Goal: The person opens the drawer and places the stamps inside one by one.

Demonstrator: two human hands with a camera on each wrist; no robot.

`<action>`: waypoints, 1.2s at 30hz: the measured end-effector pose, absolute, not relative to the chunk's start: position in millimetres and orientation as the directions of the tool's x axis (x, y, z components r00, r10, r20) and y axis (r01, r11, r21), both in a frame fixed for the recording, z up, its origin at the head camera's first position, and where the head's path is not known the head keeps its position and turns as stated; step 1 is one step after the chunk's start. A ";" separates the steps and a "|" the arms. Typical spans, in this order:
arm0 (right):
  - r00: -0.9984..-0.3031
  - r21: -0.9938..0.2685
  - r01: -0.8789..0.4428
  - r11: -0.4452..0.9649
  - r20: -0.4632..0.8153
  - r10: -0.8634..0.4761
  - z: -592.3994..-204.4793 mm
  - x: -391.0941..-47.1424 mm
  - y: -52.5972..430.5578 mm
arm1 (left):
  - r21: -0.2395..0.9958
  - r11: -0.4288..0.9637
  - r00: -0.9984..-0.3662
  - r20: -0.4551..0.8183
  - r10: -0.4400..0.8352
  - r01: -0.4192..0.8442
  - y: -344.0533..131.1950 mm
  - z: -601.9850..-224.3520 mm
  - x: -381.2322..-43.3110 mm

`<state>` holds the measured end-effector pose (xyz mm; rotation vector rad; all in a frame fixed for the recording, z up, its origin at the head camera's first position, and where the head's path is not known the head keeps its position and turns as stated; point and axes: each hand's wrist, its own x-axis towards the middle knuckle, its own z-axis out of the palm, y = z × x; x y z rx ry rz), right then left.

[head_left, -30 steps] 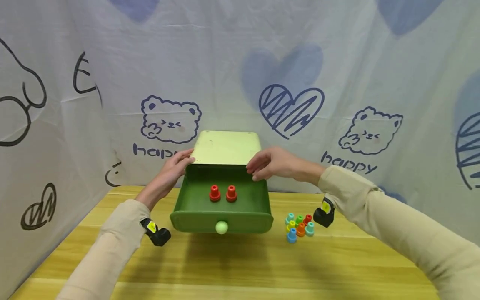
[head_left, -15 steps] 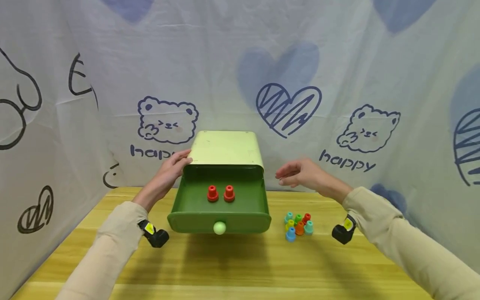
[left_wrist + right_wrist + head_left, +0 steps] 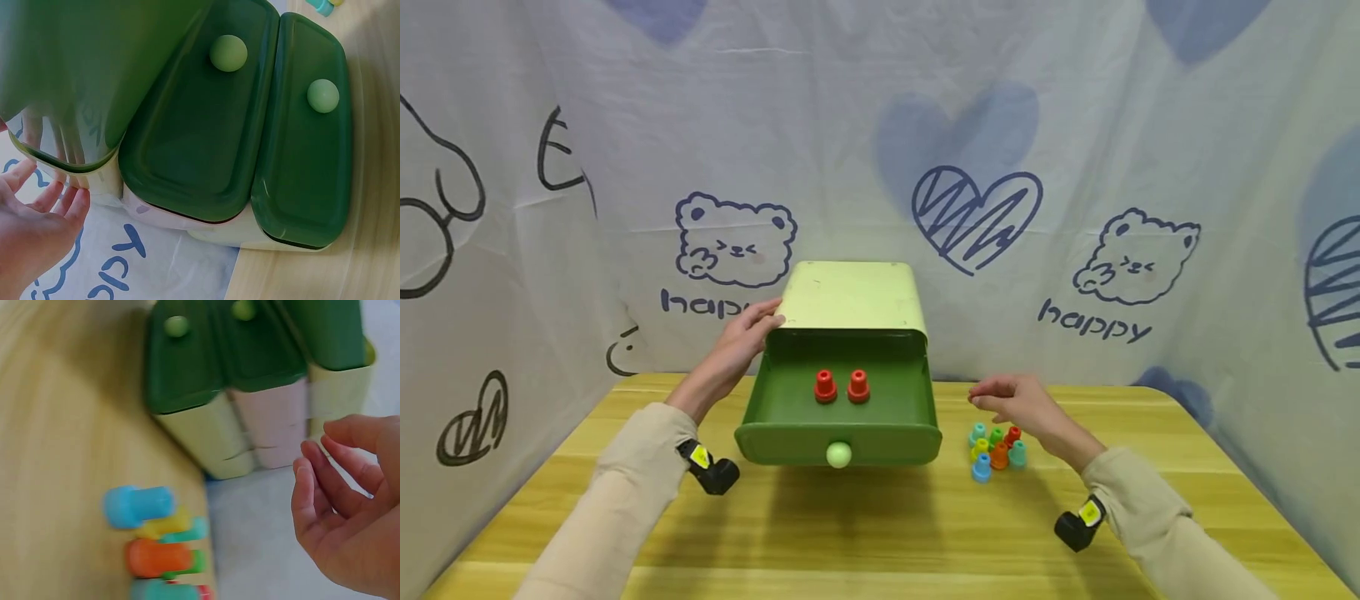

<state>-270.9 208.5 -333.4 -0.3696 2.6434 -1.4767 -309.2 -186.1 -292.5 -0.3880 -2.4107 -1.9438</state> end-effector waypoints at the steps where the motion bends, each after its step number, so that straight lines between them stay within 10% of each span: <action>1: -0.971 -0.850 -0.147 0.506 0.026 -0.238 -338.8 -270.2 208.0 | 0.960 0.194 -0.969 0.169 0.180 0.203 -186.3 -292.4 -309.1; 36: -0.985 -0.789 -0.151 0.595 0.068 -0.161 -409.9 -243.9 216.5 | 0.960 0.202 -0.971 0.159 0.178 0.195 -185.6 -291.4 -308.8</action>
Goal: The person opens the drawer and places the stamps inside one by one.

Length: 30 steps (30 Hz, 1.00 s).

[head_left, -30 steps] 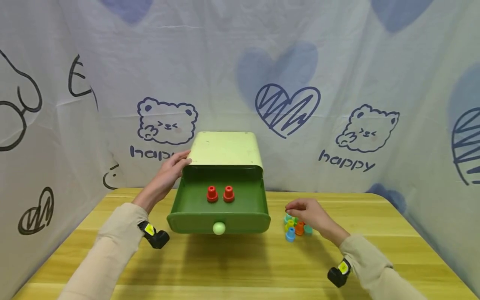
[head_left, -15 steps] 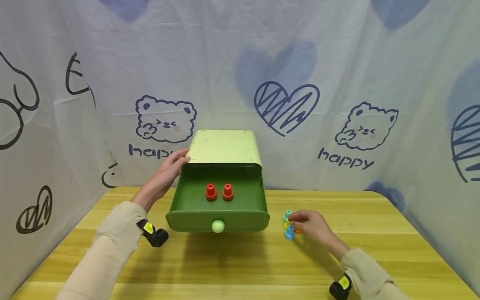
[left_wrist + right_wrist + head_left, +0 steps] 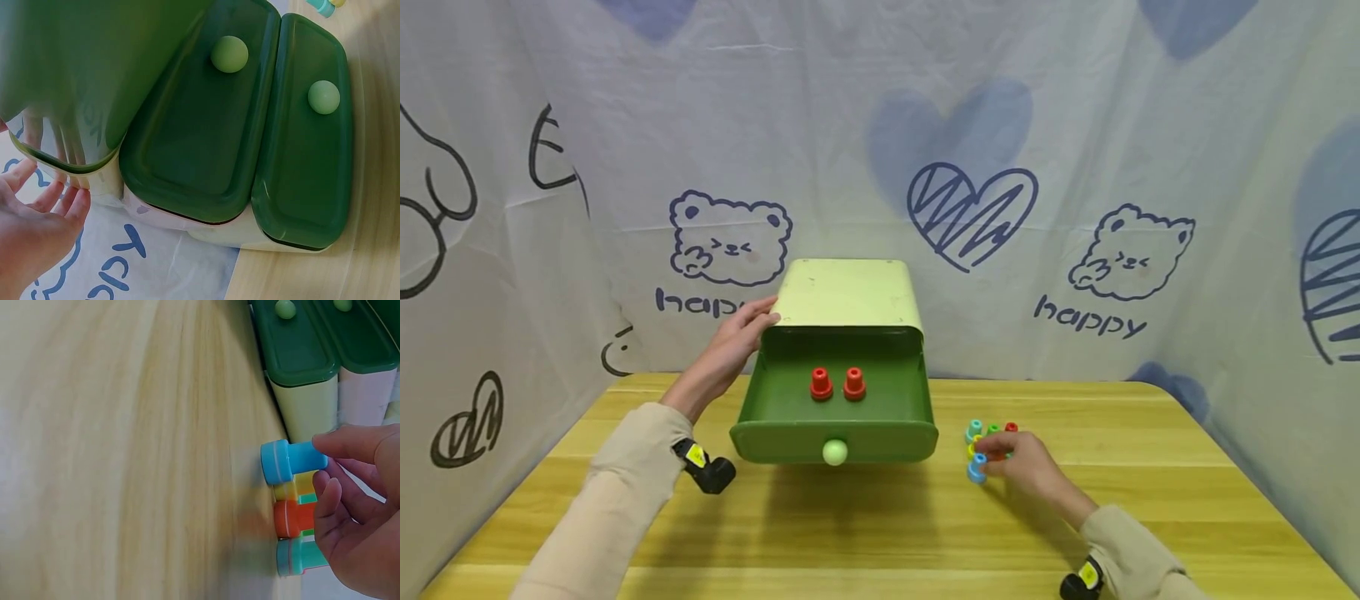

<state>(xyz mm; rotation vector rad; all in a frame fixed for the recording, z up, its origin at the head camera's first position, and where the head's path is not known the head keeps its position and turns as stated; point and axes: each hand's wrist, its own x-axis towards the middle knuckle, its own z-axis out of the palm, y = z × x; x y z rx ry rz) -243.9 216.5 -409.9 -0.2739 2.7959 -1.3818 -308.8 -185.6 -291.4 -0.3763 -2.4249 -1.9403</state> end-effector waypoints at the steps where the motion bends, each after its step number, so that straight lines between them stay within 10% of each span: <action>1: -0.985 -0.785 -0.153 0.600 0.069 -0.161 -410.5 -244.0 216.5 | 0.960 0.200 -0.971 0.160 0.177 0.195 -185.7 -291.4 -308.8; 30: -0.960 -0.744 -0.228 0.628 0.063 -0.273 -417.0 -244.1 216.1 | 0.959 0.212 -0.973 0.154 0.170 0.189 -185.1 -290.3 -309.4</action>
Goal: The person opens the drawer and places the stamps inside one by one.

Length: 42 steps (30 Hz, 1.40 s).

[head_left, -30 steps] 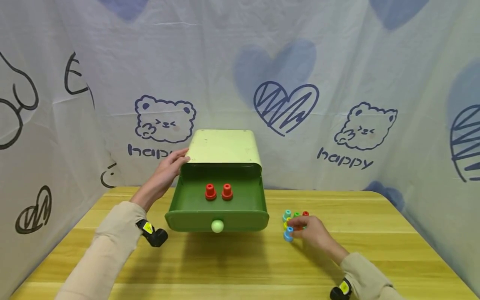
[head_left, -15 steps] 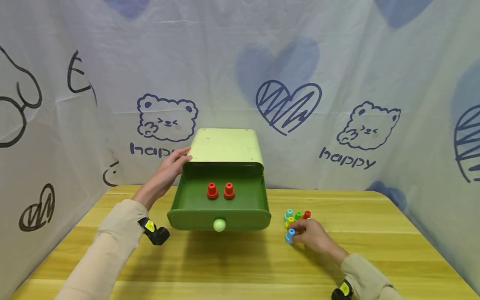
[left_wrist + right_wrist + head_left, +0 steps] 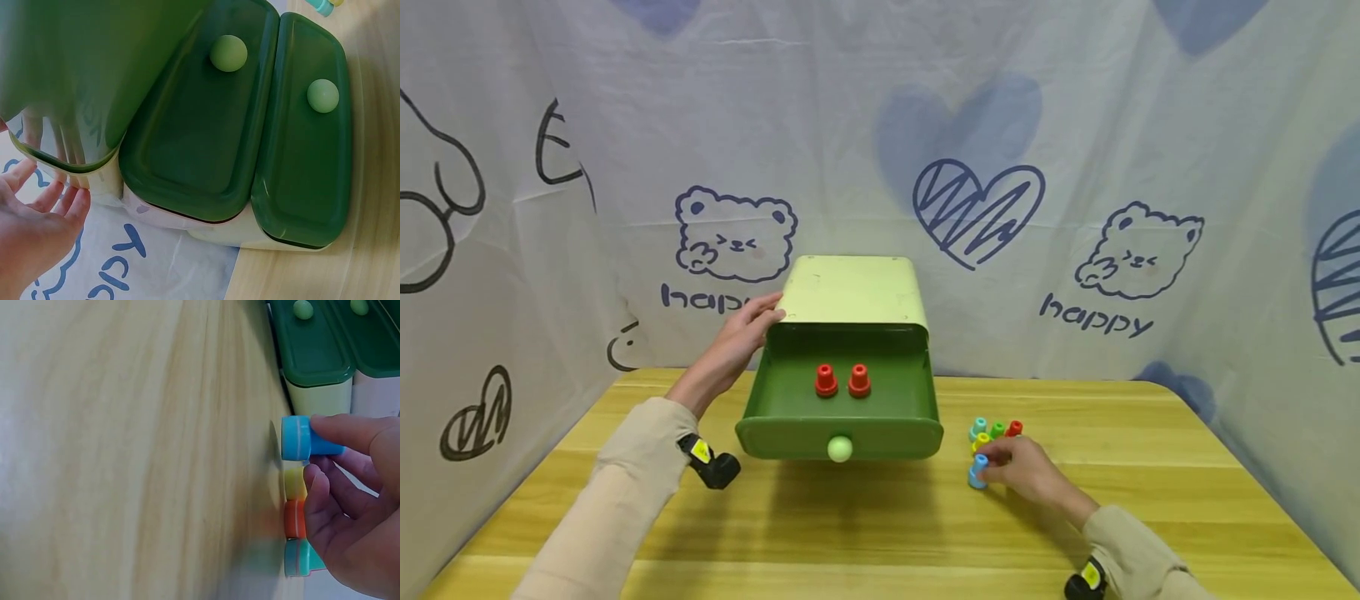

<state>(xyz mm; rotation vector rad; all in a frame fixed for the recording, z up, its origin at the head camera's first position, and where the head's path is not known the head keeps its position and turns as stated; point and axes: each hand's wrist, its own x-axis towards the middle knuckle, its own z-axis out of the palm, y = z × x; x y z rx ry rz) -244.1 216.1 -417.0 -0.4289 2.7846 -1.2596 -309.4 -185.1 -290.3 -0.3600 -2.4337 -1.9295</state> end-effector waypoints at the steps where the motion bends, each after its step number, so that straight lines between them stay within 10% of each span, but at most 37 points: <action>1: -0.959 -0.742 -0.233 0.628 0.067 -0.276 -416.6 -244.0 216.3 | 0.959 0.213 -0.973 0.153 0.170 0.188 -185.3 -290.3 -309.3; 42: -0.940 -0.674 -0.333 0.659 0.187 -0.285 -336.5 -252.4 214.3 | 0.957 0.217 -0.972 0.154 0.177 0.191 -185.2 -289.9 -308.7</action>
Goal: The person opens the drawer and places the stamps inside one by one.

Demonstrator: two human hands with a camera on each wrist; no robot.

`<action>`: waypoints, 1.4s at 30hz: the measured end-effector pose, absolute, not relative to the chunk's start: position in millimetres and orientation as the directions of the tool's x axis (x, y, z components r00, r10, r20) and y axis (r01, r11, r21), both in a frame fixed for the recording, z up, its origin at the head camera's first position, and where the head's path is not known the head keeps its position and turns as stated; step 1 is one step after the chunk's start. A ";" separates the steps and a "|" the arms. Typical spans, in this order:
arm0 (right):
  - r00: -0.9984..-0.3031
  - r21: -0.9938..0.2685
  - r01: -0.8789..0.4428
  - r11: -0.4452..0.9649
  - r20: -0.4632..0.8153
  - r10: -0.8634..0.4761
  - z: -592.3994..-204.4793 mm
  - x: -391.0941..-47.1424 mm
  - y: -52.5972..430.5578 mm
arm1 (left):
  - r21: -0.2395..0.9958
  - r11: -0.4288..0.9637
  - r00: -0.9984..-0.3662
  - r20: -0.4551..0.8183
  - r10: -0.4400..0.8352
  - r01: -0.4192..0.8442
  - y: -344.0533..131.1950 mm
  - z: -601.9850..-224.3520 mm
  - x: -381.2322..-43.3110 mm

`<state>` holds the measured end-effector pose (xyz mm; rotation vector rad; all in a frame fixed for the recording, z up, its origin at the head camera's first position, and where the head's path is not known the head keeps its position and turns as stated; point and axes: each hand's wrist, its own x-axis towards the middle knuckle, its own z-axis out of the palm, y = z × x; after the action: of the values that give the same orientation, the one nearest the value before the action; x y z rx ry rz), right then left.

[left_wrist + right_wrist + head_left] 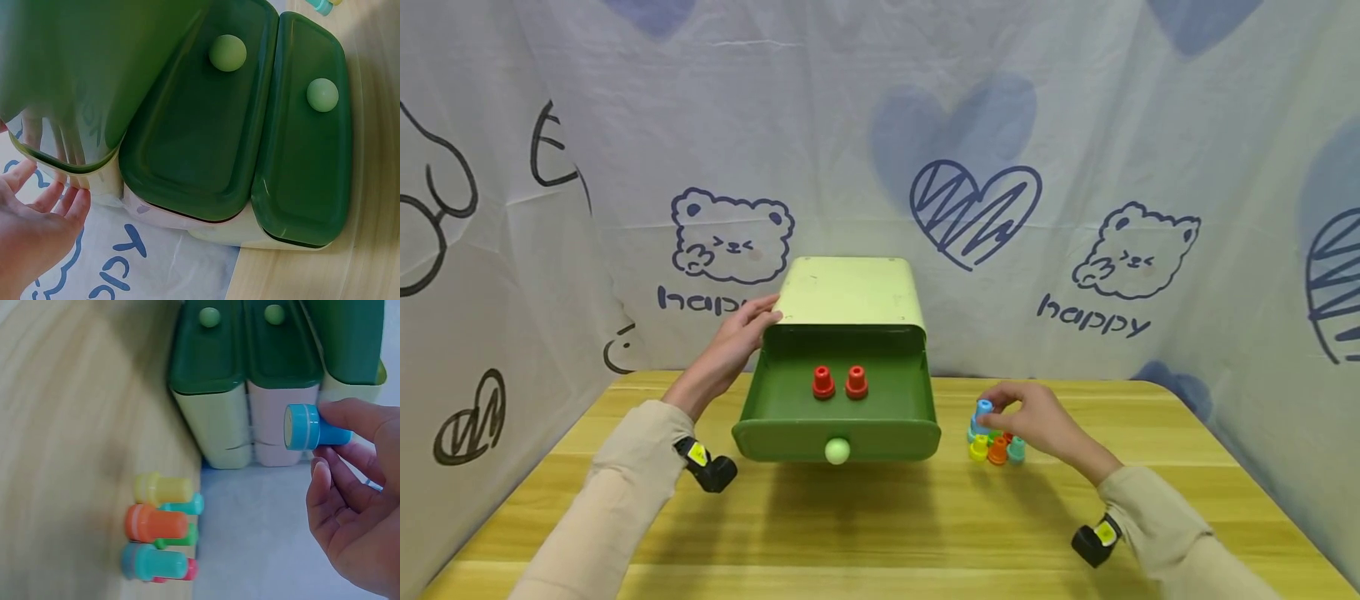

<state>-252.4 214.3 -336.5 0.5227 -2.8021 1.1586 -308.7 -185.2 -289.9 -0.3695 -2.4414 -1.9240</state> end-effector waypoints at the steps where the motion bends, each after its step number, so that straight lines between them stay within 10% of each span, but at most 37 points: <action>1: -0.939 -0.673 -0.335 0.659 0.186 -0.288 -333.6 -252.7 213.9 | 0.957 0.216 -0.972 0.155 0.177 0.192 -185.5 -289.8 -308.5; 42: -0.848 -0.587 -0.514 0.625 0.238 -0.474 -255.1 -268.3 172.5 | 0.960 0.215 -0.975 0.145 0.171 0.180 -185.9 -290.2 -310.5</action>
<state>-268.3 172.5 -255.1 0.8454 -2.7770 1.0331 -310.5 -185.9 -290.2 -0.3526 -2.4424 -1.9322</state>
